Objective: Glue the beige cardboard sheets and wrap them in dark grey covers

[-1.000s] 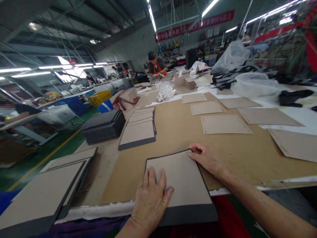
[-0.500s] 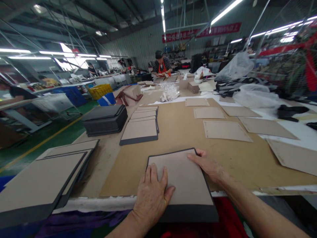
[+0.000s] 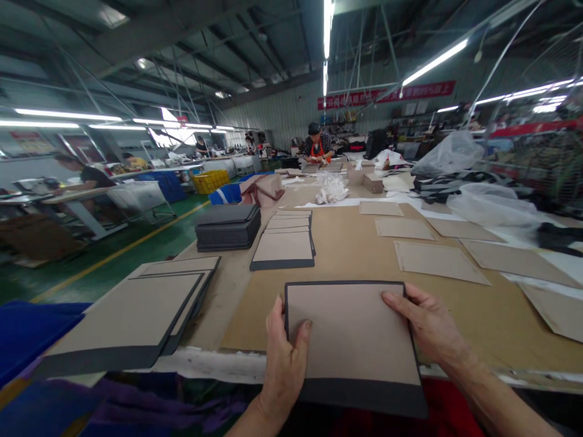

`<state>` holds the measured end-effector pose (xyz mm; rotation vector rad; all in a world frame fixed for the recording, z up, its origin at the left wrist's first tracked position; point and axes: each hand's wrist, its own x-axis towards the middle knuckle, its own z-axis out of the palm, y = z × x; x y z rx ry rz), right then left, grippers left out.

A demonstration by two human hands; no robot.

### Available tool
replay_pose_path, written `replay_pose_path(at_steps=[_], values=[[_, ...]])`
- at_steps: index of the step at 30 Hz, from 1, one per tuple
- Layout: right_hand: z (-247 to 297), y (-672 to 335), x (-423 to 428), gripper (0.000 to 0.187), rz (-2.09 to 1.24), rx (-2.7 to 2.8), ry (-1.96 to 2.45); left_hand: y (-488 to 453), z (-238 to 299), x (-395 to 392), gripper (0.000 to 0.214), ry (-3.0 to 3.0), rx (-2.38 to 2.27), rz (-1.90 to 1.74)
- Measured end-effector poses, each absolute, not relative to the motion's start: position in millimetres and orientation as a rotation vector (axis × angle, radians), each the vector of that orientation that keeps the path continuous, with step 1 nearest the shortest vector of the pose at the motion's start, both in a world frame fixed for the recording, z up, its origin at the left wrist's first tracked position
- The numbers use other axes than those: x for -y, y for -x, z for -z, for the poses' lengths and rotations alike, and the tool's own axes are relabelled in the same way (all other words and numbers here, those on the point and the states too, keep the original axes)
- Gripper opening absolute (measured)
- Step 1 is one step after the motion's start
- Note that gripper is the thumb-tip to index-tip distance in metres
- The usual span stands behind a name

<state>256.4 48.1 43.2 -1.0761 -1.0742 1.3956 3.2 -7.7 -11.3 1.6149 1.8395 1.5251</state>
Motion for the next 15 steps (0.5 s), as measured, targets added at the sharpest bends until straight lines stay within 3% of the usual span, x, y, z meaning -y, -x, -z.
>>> replay_pose_path(at_steps=[6, 10, 15], values=[[-42, -254, -44, 0.055, -1.611, 1.075, 1.097, 18, -25, 22, 0.048, -0.931, -1.175, -1.301], [-45, -242, -61, 0.058, -1.57, 1.321, 1.204, 35, -35, 9, 0.045, -0.884, -1.239, -1.308], [-61, -201, -132, 0.045, -1.3, 1.64, 1.22, 75, -52, -58, 0.046, -1.156, -1.539, -1.244]])
